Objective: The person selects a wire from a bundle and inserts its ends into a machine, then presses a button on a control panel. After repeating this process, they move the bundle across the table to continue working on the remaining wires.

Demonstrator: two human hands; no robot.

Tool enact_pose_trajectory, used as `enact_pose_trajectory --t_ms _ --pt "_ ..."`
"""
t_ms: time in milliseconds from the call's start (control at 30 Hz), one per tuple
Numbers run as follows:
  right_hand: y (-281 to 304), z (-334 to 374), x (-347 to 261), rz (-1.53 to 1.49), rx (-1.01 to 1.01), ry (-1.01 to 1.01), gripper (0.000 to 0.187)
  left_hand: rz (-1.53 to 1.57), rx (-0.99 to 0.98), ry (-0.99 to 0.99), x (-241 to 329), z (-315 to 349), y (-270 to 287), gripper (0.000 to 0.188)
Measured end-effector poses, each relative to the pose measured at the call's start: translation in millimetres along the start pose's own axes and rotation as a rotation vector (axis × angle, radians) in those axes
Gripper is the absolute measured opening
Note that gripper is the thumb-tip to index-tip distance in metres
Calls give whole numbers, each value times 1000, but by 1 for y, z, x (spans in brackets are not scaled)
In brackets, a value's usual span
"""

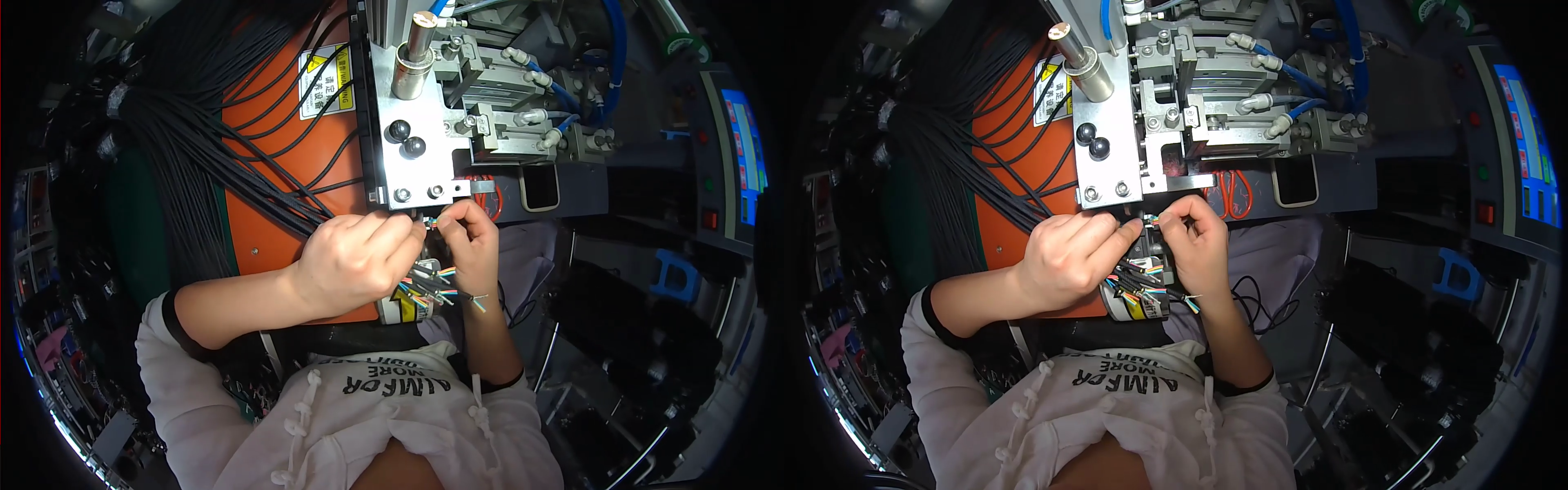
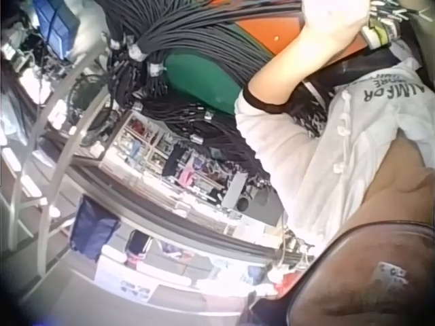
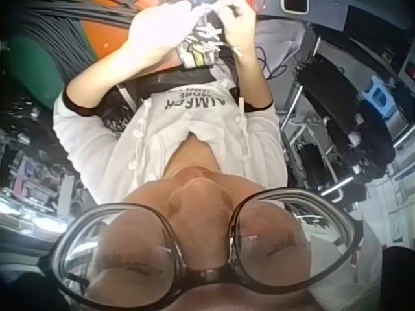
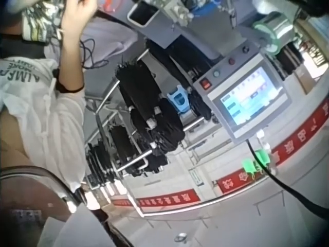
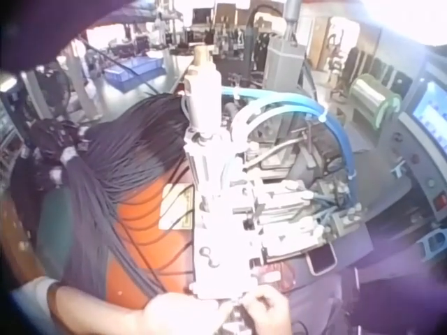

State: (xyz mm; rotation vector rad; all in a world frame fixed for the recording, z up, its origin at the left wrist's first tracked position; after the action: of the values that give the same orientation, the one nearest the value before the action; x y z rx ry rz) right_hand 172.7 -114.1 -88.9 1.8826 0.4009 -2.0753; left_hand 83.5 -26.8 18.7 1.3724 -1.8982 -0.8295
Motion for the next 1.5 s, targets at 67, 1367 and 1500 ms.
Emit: enact_pose_trajectory --t_ms 67,1367,1500 --pt "-7 0 11 -223 -70 -188 3 3 38 12 -3 0 1 20" --pt "-12 15 -77 -171 -22 412 14 256 182 74 -9 -6 30 18" --pt "-10 11 -71 -235 -23 285 12 252 225 86 -9 -7 28 12"
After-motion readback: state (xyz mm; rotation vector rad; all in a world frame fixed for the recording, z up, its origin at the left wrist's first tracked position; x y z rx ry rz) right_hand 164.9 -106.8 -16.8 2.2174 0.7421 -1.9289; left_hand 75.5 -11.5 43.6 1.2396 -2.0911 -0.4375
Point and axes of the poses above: each hand's wrist, its own z-axis away from the middle knuckle, its own y-axis out of the back of the hand, x = y × z, the point moved 9 cm from there along -z, towards the middle knuckle, and after that the axes turned 13 degrees about x, right-handed, at the moved point
